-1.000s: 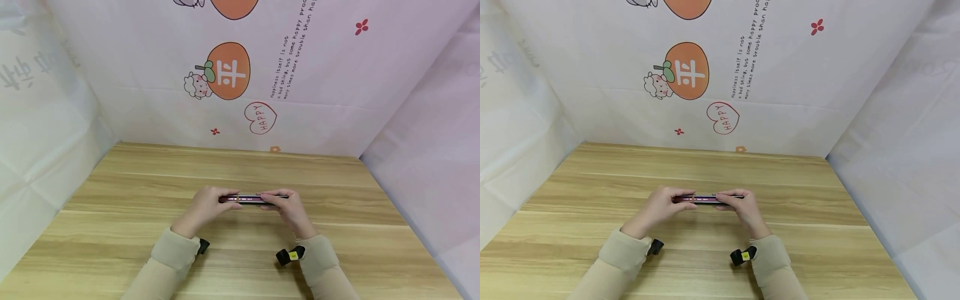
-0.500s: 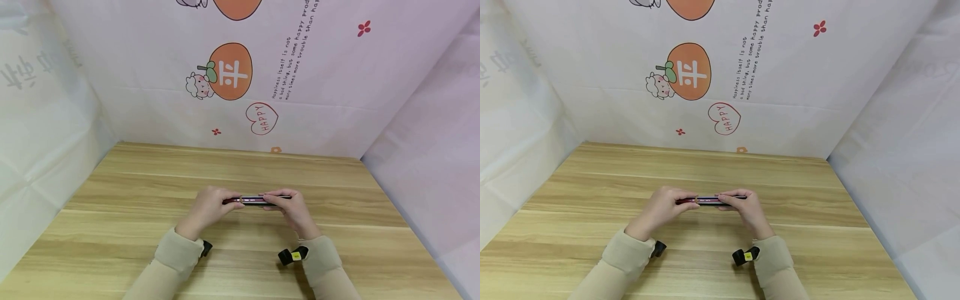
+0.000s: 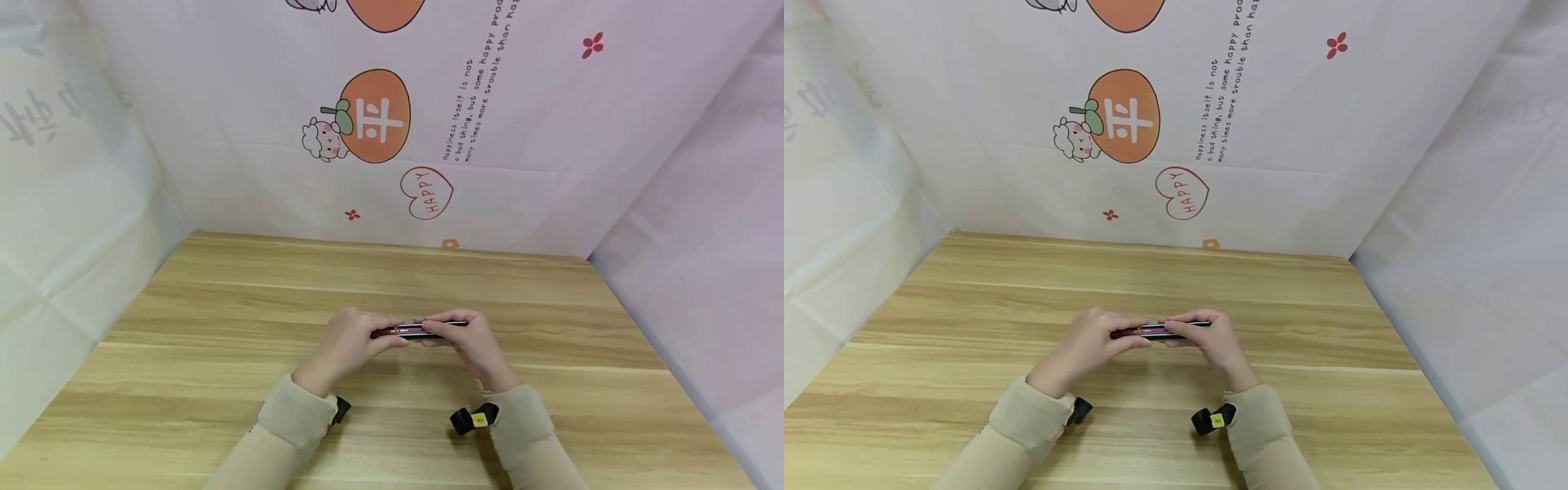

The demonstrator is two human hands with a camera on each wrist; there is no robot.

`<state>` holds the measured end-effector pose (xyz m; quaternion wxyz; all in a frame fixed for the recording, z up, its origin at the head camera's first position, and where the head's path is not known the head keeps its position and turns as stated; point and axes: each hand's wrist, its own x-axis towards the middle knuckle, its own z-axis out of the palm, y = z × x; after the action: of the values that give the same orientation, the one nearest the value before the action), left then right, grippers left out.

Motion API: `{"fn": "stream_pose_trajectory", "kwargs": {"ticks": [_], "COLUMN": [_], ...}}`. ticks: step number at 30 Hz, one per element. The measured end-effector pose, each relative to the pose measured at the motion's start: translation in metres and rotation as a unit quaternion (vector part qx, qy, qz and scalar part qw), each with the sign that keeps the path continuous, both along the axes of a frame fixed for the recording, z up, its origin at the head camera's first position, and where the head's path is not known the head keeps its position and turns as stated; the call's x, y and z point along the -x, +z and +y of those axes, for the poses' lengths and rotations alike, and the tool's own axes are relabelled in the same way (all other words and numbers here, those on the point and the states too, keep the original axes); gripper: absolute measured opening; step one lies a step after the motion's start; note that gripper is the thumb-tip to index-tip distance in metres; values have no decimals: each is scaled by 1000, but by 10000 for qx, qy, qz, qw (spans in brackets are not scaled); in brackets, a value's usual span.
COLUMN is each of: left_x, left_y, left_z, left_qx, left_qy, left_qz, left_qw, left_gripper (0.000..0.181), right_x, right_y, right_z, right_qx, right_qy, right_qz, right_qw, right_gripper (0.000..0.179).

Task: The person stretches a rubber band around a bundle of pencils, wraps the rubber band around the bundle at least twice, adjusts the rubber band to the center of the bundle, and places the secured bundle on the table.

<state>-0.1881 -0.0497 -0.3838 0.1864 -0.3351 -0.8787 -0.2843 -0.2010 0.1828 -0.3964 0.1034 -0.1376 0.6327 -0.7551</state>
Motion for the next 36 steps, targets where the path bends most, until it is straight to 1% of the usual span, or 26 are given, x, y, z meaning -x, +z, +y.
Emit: {"fn": "stream_pose_trajectory", "kwargs": {"ticks": [3,6,11,14,16,19,23,25,30,34,36], "left_x": [0,1,4,5,5,3,1,0,-2,-2,-3], "left_y": [1,3,5,4,3,2,0,-1,-3,-5,-6], "left_z": [-2,-6,-13,-13,-12,-7,0,2,7,10,10], "left_qx": [-20,24,74,240,346,362,346,355,232,100,34], "left_qy": [73,198,342,324,331,287,112,94,265,136,70], "left_qz": [-79,-112,-185,-31,165,415,635,728,918,967,858], "left_qw": [9999,9997,9992,9992,9987,9981,9973,9967,9952,9952,9963], "left_gripper": [37,37,30,27,26,27,30,32,32,32,32], "right_x": [1,1,2,3,3,2,1,0,-1,-1,-2], "right_y": [-1,-2,-2,-2,-2,-2,-4,-4,-6,-7,-7], "right_z": [0,1,5,6,5,4,0,-1,-3,-5,-6], "right_qx": [34,143,584,714,700,663,566,484,380,339,297], "right_qy": [-4,40,366,595,673,709,701,671,621,707,711], "right_qz": [-21,-56,-82,-36,4,38,79,104,220,361,397], "right_qw": [10000,9999,9976,9957,9953,9953,9959,9965,9971,9963,9962], "right_gripper": [22,21,18,20,21,21,21,20,19,21,22]}}
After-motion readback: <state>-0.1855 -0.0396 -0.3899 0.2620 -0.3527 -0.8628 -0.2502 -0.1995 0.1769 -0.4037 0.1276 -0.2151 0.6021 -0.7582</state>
